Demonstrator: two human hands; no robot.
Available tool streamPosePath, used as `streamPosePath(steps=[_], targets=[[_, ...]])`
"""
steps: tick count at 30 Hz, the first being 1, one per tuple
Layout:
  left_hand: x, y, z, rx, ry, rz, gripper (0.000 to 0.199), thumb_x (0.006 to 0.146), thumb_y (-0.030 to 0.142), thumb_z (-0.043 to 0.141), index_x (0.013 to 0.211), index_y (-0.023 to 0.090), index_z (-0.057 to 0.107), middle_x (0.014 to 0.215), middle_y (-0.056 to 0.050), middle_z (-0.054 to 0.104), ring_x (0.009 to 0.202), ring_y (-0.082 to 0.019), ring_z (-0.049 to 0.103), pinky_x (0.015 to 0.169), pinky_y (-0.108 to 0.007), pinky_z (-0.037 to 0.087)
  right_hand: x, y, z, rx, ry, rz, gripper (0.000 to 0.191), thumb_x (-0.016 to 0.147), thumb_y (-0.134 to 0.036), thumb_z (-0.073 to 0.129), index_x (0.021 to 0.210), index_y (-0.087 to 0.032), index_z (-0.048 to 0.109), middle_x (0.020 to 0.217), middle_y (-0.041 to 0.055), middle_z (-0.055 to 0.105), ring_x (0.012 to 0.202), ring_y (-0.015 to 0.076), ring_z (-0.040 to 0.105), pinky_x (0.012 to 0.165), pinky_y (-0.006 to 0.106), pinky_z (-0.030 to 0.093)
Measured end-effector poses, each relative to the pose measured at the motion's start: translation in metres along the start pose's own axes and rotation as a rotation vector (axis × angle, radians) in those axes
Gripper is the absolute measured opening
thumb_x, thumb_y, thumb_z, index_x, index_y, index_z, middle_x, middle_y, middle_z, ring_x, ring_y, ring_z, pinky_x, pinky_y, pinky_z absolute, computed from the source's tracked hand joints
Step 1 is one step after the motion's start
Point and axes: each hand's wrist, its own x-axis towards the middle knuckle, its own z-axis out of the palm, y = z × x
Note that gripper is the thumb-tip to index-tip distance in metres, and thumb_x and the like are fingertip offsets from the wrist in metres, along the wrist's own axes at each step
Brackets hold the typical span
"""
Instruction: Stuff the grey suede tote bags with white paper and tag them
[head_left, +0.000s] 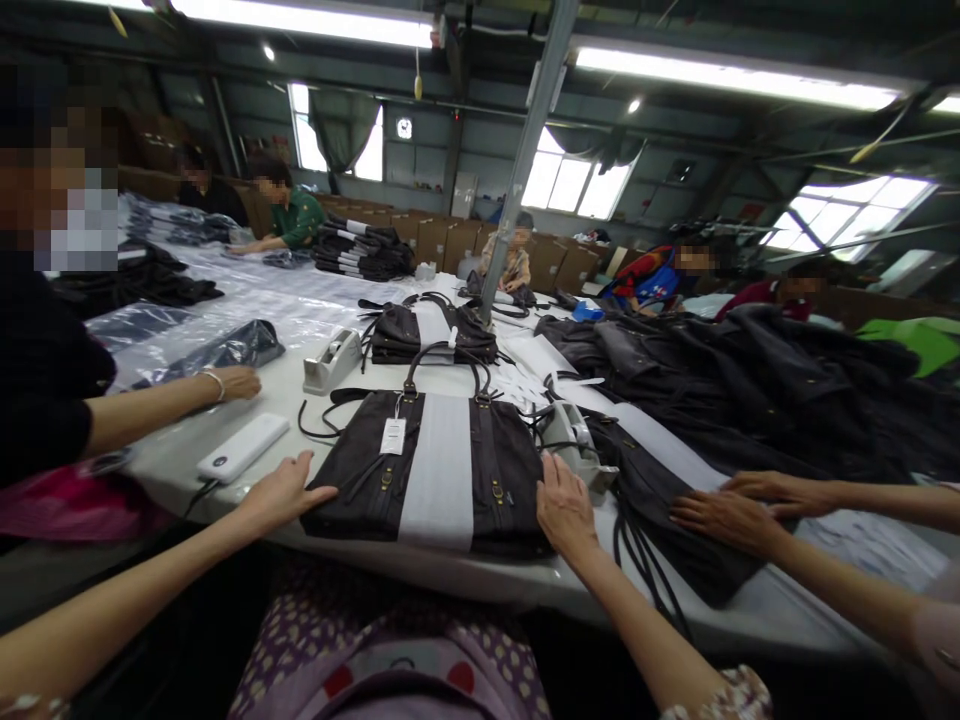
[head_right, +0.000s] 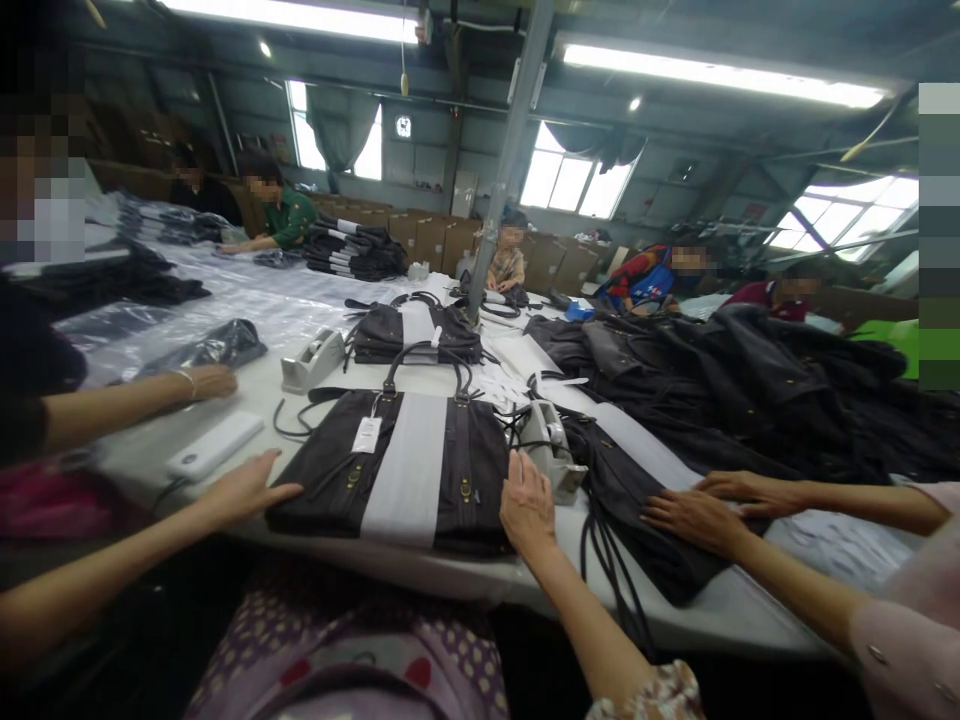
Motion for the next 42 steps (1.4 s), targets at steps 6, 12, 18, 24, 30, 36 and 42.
streamPosePath(steps=[6, 12, 18, 24, 30, 36, 42], targets=[[0.004, 0.036, 0.002, 0.253, 0.066, 0.611, 0.084, 0.075, 0.064, 0.055, 0.144, 0.023, 0.031, 0.152, -0.014, 0.023, 0.14, -0.037, 0.014, 0.111, -0.052, 0.006, 0.046, -0.004, -0.021, 0.332, -0.17, -0.039, 0.053, 0.095, -0.033, 0.025, 0.136, -0.003, 0.04, 0.14, 0.0182, 0.042, 0.133, 0.0247, 0.033, 0.11, 0.04, 0.027], [0.002, 0.027, 0.031, 0.186, -0.164, 0.598, 0.071, 0.081, 0.067, 0.043, 0.139, 0.026, 0.042, 0.148, -0.015, 0.033, 0.139, -0.036, 0.021, 0.109, -0.052, 0.011, 0.015, -0.004, 0.001, 0.25, -0.306, -0.089, 0.046, 0.092, -0.034, 0.039, 0.127, -0.006, 0.05, 0.138, 0.0198, 0.045, 0.133, 0.0282, 0.034, 0.109, 0.046, 0.025], [0.082, 0.067, -0.006, -0.262, -0.031, 0.174, 0.03, 0.082, 0.045, 0.052, 0.093, 0.023, 0.069, 0.1, -0.008, 0.068, 0.104, -0.026, 0.057, 0.093, -0.034, 0.037, 0.045, -0.039, 0.025, 0.563, -0.175, 0.184, 0.036, 0.088, -0.028, 0.046, 0.118, -0.013, 0.058, 0.117, 0.0143, 0.062, 0.111, 0.0243, 0.055, 0.101, 0.037, 0.036], [0.163, 0.101, 0.012, -0.302, -0.143, -0.046, 0.022, 0.074, 0.035, 0.066, 0.066, 0.014, 0.062, 0.054, -0.001, 0.058, 0.058, -0.016, 0.059, 0.06, -0.026, 0.043, 0.119, -0.086, 0.06, 1.003, -0.368, 0.5, 0.024, 0.072, -0.03, 0.066, 0.089, -0.015, 0.067, 0.073, 0.0048, 0.069, 0.08, 0.0229, 0.066, 0.067, 0.027, 0.05], [0.186, 0.105, 0.03, -0.269, -0.326, -0.137, 0.024, 0.084, 0.033, 0.063, 0.072, 0.013, 0.059, 0.065, 0.003, 0.059, 0.06, -0.01, 0.057, 0.063, -0.027, 0.049, 0.137, -0.093, 0.096, 1.28, -0.515, 0.577, 0.017, 0.069, -0.026, 0.069, 0.076, -0.012, 0.064, 0.061, 0.0043, 0.066, 0.06, 0.0197, 0.064, 0.055, 0.026, 0.05], [0.197, 0.109, 0.034, -0.306, -0.407, -0.204, 0.021, 0.083, 0.031, 0.064, 0.075, 0.013, 0.059, 0.07, 0.002, 0.059, 0.063, -0.01, 0.058, 0.062, -0.026, 0.049, 0.139, -0.106, 0.1, 1.534, -0.729, 0.618, 0.024, 0.071, -0.018, 0.063, 0.093, -0.01, 0.06, 0.074, 0.0095, 0.069, 0.066, 0.0217, 0.067, 0.065, 0.035, 0.056], [0.2, 0.099, 0.028, -0.542, -0.453, -0.185, 0.019, 0.077, 0.027, 0.069, 0.069, 0.013, 0.057, 0.051, 0.007, 0.051, 0.044, -0.007, 0.046, 0.051, -0.022, 0.042, 0.135, -0.107, 0.097, 1.59, -0.781, 0.594, 0.031, 0.072, -0.019, 0.061, 0.101, -0.011, 0.057, 0.087, 0.0118, 0.07, 0.078, 0.0244, 0.068, 0.074, 0.039, 0.055]])
